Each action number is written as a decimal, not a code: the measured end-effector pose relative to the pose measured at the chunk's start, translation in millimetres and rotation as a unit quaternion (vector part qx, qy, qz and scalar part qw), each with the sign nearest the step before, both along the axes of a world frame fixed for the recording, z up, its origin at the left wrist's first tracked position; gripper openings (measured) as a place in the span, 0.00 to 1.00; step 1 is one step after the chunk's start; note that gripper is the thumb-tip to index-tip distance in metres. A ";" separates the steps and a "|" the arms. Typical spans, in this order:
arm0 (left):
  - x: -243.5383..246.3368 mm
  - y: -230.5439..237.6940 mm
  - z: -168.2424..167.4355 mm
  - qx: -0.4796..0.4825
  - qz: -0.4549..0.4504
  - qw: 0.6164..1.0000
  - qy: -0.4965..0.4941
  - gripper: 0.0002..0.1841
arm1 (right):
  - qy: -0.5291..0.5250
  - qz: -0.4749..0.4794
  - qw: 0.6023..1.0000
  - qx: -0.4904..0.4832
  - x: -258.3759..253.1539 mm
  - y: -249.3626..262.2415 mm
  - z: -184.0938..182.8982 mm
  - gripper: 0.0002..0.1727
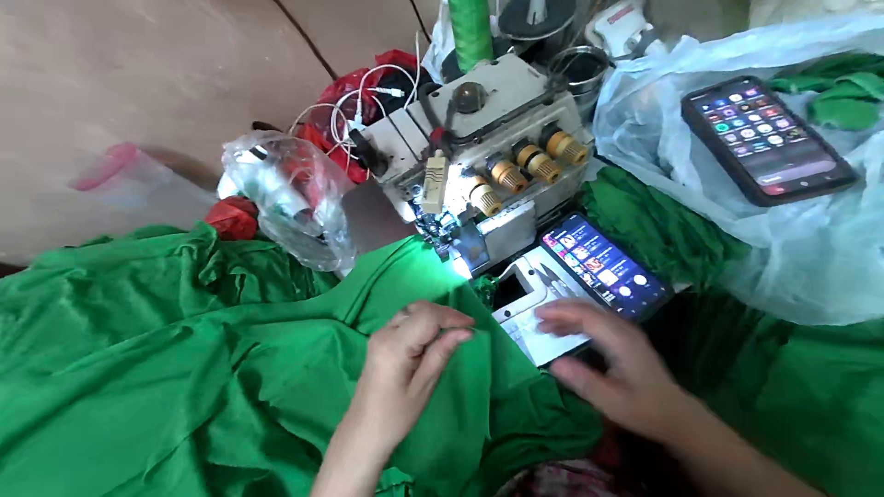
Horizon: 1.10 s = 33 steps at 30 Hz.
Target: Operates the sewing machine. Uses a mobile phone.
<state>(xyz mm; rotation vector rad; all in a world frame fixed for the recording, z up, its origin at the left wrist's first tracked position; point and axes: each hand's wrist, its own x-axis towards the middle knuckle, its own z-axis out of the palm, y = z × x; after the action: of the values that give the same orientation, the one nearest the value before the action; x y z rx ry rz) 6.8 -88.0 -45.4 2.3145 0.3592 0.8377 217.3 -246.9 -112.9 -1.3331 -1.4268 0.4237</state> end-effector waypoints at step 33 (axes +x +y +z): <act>22.5 41.5 -20.7 0.083 0.188 0.974 0.099 0.07 | 0.144 0.029 0.984 -0.099 -34.2 53.3 -32.6 0.10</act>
<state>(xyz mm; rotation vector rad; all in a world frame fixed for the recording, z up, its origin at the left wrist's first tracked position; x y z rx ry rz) 29.2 -46.5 -66.0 2.5365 0.8650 0.8390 183.1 -193.6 -145.4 -1.3276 -1.2071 0.7800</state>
